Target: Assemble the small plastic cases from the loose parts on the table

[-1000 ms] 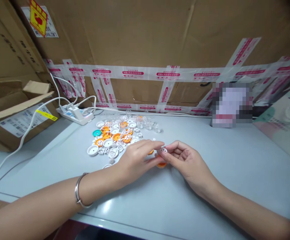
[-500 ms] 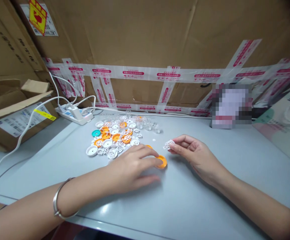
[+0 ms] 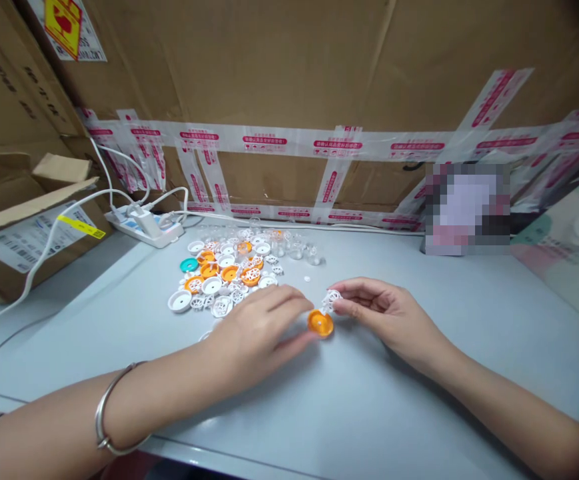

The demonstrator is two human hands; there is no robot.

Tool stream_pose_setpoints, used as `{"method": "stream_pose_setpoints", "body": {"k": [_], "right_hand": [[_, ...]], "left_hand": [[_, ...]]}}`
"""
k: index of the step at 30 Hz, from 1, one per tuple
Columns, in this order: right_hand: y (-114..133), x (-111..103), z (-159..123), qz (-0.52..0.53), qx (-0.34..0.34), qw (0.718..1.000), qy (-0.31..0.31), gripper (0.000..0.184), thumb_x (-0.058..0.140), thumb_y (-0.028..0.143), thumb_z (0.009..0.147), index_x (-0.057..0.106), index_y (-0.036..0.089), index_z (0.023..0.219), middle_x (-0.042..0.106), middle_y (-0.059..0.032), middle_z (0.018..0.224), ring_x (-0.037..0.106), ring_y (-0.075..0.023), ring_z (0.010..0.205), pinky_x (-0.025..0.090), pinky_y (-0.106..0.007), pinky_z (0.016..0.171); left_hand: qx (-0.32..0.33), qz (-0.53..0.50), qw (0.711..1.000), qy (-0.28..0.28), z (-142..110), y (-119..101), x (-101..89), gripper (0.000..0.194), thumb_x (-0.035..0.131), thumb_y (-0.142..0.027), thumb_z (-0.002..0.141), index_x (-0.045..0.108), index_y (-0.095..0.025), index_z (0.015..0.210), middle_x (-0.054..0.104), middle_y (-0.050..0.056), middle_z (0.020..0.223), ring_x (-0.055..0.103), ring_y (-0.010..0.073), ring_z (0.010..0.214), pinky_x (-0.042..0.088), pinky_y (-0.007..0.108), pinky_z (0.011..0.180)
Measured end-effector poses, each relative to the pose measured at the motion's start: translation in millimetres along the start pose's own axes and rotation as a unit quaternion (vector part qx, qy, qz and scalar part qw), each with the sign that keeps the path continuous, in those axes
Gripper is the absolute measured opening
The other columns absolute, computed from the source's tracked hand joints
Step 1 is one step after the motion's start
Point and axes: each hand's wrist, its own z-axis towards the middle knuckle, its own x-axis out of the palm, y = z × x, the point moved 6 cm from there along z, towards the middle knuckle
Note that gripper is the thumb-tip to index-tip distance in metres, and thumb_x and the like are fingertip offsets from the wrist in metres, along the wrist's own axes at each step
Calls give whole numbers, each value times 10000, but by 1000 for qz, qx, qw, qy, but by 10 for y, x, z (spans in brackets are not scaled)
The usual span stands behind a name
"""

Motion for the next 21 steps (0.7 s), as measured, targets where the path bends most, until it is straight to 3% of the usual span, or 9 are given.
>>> {"method": "stream_pose_setpoints", "body": {"k": [2,4,13,18,21], "right_hand": [[-22,55,-38,43,20,999,-2,266,749,364,638,681,205,840,721,-29,814,675,-178,748,543,-303,720],[-37,120,-81,79,37,996,-4,274,757,358,633,670,195,836,723,-31,800,678,-169,713,544,-303,712],[-93,278,-207,181,79,980,-8,246,775,326,632,647,181,784,718,-18,719,680,-146,698,541,-285,746],[-38,265,-223,171,44,984,-20,248,780,302,630,635,185,794,710,-13,722,662,-133,644,546,-274,681],[-17,272,-232,170,21,985,-12,304,761,291,663,665,220,943,707,4,716,661,-128,677,542,-266,700]], "left_hand": [[-12,-5,998,-67,27,26,-80,202,539,-220,856,554,-165,1050,633,77,972,600,166,883,492,281,784],[0,-9,995,-96,40,11,-102,197,548,-235,856,551,-163,1039,638,78,963,605,157,871,492,267,778],[37,0,992,-123,20,-57,-69,52,556,-181,847,598,-155,861,660,40,773,614,119,707,494,222,644],[45,2,985,-165,9,-68,-104,97,584,-159,819,601,-152,914,664,30,758,615,106,669,499,209,616],[65,17,983,-174,-2,-91,-101,128,595,-156,810,606,-144,937,670,42,778,623,111,679,513,218,629]]}}
